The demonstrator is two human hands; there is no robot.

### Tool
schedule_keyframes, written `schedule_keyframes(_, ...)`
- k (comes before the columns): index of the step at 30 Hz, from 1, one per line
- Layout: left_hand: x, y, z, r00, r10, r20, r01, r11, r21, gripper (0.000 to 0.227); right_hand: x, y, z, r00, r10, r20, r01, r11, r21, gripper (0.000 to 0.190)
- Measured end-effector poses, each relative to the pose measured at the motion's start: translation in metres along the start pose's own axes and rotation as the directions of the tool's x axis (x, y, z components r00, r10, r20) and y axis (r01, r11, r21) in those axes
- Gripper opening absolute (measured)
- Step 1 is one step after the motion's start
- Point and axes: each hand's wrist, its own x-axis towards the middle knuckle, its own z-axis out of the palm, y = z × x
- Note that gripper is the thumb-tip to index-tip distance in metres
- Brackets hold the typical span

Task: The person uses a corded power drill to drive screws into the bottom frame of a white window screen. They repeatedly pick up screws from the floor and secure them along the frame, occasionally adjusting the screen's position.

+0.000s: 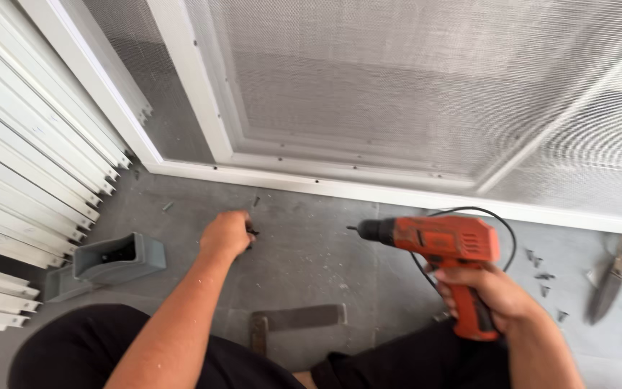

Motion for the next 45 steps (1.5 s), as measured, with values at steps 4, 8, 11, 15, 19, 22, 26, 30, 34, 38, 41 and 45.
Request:
schedule_keyframes(4, 0.014, -0.010, 0.023, 0.996, 0.071, -0.045, -0.073, 0.996, -0.049, 0.035, -0.002, 0.001, -0.008, 0.995, -0.040, 0.093, 0.027, 0.992, 0.127, 0.039)
schedule_keyframes(8, 0.021, -0.031, 0.033, 0.987, 0.145, -0.069, -0.156, 0.969, -0.192, 0.030, -0.003, 0.002, -0.015, 0.994, -0.027, 0.103, 0.012, 0.989, 0.149, 0.035)
schedule_keyframes(11, 0.021, -0.035, 0.035, 0.979, 0.179, -0.093, -0.199, 0.937, -0.288, 0.027, -0.001, 0.003, -0.020, 0.990, -0.041, 0.131, 0.021, 0.989, 0.145, 0.035)
schedule_keyframes(15, 0.012, -0.027, 0.036, 0.969, 0.211, -0.125, -0.238, 0.935, -0.264, 0.023, 0.000, 0.004, -0.023, 0.990, -0.003, 0.139, -0.014, 0.993, 0.120, 0.035)
schedule_keyframes(19, 0.003, -0.019, 0.033, 0.981, 0.152, -0.117, -0.176, 0.956, -0.236, 0.026, -0.001, 0.002, -0.022, 0.988, 0.023, 0.153, -0.040, 0.994, 0.105, 0.036)
schedule_keyframes(22, -0.001, -0.007, 0.032, 0.981, 0.176, -0.078, -0.190, 0.821, -0.538, 0.028, -0.005, -0.002, -0.021, 0.980, 0.010, 0.198, -0.028, 0.996, 0.089, 0.035)
schedule_keyframes(26, -0.009, 0.029, 0.043, 0.969, 0.221, 0.109, 0.024, 0.353, -0.935, 0.029, -0.009, -0.006, -0.018, 0.973, -0.051, 0.224, 0.030, 0.995, 0.096, 0.034)
schedule_keyframes(30, -0.019, 0.067, 0.061, 0.956, 0.234, 0.177, 0.124, 0.225, -0.966, 0.026, -0.012, -0.008, -0.017, 0.956, -0.181, 0.231, 0.165, 0.982, 0.089, 0.033)
schedule_keyframes(34, -0.028, 0.089, 0.074, 0.934, 0.305, 0.185, 0.165, 0.089, -0.982, 0.020, -0.013, -0.008, -0.020, 0.930, -0.238, 0.280, 0.211, 0.970, 0.124, 0.036)
schedule_keyframes(38, -0.034, 0.098, 0.079, 0.922, 0.347, 0.170, 0.177, 0.011, -0.984, 0.017, -0.012, -0.006, -0.021, 0.919, -0.284, 0.273, 0.265, 0.958, 0.107, 0.035)
schedule_keyframes(41, -0.035, 0.100, 0.079, 0.923, 0.349, 0.159, 0.183, -0.037, -0.982, 0.016, -0.010, -0.006, -0.021, 0.921, -0.283, 0.269, 0.264, 0.959, 0.104, 0.035)
schedule_keyframes(45, -0.033, 0.100, 0.080, 0.925, 0.348, 0.153, 0.192, -0.078, -0.978, 0.014, -0.009, -0.006, -0.023, 0.906, -0.315, 0.283, 0.299, 0.949, 0.099, 0.035)
